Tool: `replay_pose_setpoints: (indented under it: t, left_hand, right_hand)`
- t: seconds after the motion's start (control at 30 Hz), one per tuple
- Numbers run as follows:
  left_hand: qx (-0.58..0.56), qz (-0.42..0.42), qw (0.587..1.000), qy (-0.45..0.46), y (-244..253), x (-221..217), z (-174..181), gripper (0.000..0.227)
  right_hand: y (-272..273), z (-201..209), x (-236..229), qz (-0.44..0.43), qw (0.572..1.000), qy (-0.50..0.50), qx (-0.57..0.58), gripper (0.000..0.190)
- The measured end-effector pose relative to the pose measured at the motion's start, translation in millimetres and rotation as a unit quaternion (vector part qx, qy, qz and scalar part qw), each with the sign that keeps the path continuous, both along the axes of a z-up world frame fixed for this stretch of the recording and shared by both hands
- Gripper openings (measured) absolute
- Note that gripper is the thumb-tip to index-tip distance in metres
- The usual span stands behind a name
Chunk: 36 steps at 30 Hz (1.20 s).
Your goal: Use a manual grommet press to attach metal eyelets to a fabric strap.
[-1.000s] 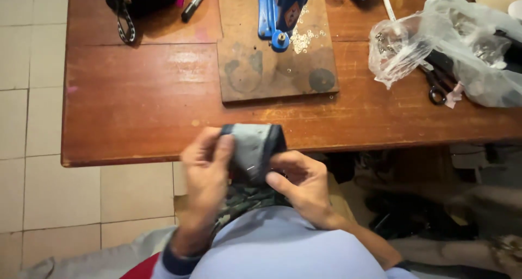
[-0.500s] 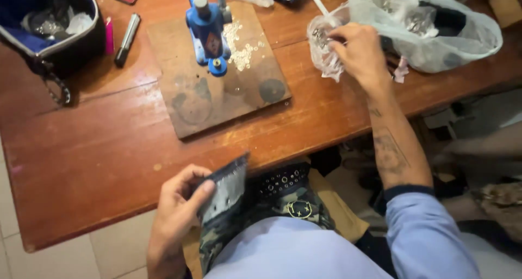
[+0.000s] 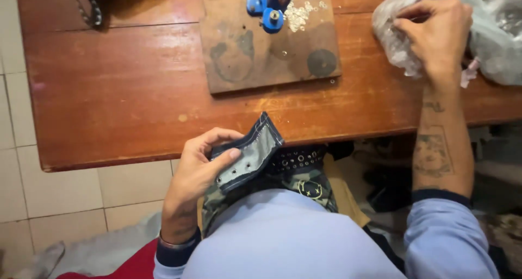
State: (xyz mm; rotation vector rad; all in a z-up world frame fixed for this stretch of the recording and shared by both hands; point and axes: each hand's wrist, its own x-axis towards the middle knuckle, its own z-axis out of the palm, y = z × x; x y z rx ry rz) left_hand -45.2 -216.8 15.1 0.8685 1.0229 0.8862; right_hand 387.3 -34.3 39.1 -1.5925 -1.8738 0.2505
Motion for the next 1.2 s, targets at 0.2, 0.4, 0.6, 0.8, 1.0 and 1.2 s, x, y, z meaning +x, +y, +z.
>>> replay_pose_setpoints:
  t: [0.2, 0.4, 0.6, 0.8, 1.0, 1.2]
  left_hand:
    - [-0.033, 0.007, 0.999, -0.001, 2, 0, -10, 0.024]
    - [-0.029, 0.04, 0.999, -0.013, -6, -1, -12, 0.025]
    - [-0.05, 0.049, 0.998, 0.001, -10, -4, -7, 0.026]
    - [-0.022, 0.045, 0.999, 0.009, -8, -4, -4, 0.026]
    - [-0.041, 0.062, 0.997, 0.011, -12, -2, -5, 0.027]
    - [-0.039, 0.071, 0.997, 0.006, -14, 1, 1, 0.025]
  right_hand:
    - [14, -24, 21, 0.079, 0.981, -0.146, 0.096, 0.017]
    - [22, -26, 14, 0.079, 0.964, -0.235, 0.098, 0.033]
    - [28, -31, 18, -0.052, 0.981, -0.183, 0.021, 0.043]
    - [34, -50, 18, -0.014, 0.99, -0.125, 0.069, 0.017]
    - [43, -31, -7, 0.09, 0.981, -0.159, 0.063, 0.022]
    - [70, -48, 15, 0.069, 0.973, -0.213, 0.046, 0.019]
